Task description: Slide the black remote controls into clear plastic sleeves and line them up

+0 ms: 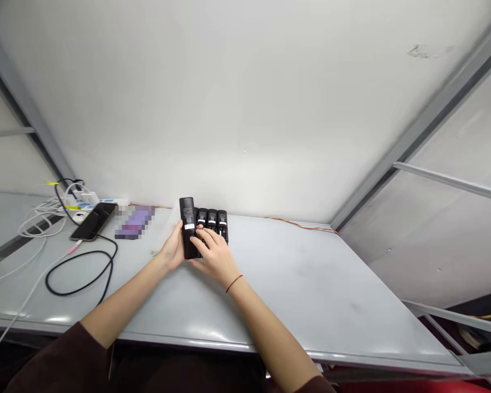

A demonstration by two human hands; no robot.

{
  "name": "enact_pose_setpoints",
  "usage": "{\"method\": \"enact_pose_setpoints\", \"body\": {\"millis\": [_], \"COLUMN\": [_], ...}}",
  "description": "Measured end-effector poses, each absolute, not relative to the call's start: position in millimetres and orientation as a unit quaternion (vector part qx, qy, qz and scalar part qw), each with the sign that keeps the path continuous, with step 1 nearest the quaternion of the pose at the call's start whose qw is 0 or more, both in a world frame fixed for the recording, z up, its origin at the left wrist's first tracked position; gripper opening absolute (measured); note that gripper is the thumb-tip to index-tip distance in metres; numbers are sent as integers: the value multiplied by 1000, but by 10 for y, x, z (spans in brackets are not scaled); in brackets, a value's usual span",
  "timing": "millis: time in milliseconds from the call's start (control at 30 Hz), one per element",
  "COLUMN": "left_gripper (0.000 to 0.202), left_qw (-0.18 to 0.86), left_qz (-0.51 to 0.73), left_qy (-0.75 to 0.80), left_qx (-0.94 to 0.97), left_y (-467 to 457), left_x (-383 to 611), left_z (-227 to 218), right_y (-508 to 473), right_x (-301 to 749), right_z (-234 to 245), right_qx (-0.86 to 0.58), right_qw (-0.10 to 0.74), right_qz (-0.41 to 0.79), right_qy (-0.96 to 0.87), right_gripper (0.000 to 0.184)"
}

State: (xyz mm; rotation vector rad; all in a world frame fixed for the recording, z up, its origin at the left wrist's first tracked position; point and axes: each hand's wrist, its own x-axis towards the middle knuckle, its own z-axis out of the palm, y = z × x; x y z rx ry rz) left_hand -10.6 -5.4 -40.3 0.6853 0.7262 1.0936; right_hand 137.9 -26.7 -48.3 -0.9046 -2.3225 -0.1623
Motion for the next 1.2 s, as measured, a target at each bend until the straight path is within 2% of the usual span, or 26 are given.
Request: {"method": "enact_pose_setpoints", "body": {"millis": [167, 267, 533, 667, 767, 967, 1133, 1200], "left_gripper": [52, 52, 48, 25, 14, 26, 47, 45], "left_qw": [766, 785, 800, 736, 708, 697, 670, 667], "left_qz": [476, 458, 460, 588, 634, 658, 685, 683], "left_qy": [309, 297, 282, 241, 201, 220, 229, 239], "left_qx": [301, 292, 261, 235, 237, 179, 171, 178], "left_y": [-130, -161, -158, -185, -200, -107, -12, -12], "left_x": [-42, -16, -24, -29, -35, -102, -213, -213], "left_z": [-424, -430, -450, -338, -274, -292, -287, -288], "right_y": [-258, -238, -209, -234, -271, -314, -280, -263], "right_x": [1447, 1498, 1552, 1534, 1488, 1404, 1418, 1433], "right_z": [-469, -464, -435, -393, -386, -423, -385, -374], "right_qx": [-381, -382, -369, -377, -374, -399, -354, -328], "right_qw": [291, 280, 289, 328, 340, 364, 436, 472], "right_qz": [-55, -54, -16, 53, 182, 354, 560, 618], "right_qy": [-876, -879, -884, -865, -843, -763, -609, -535], "right_gripper": [87, 95, 91, 79, 78, 44, 42, 42]}}
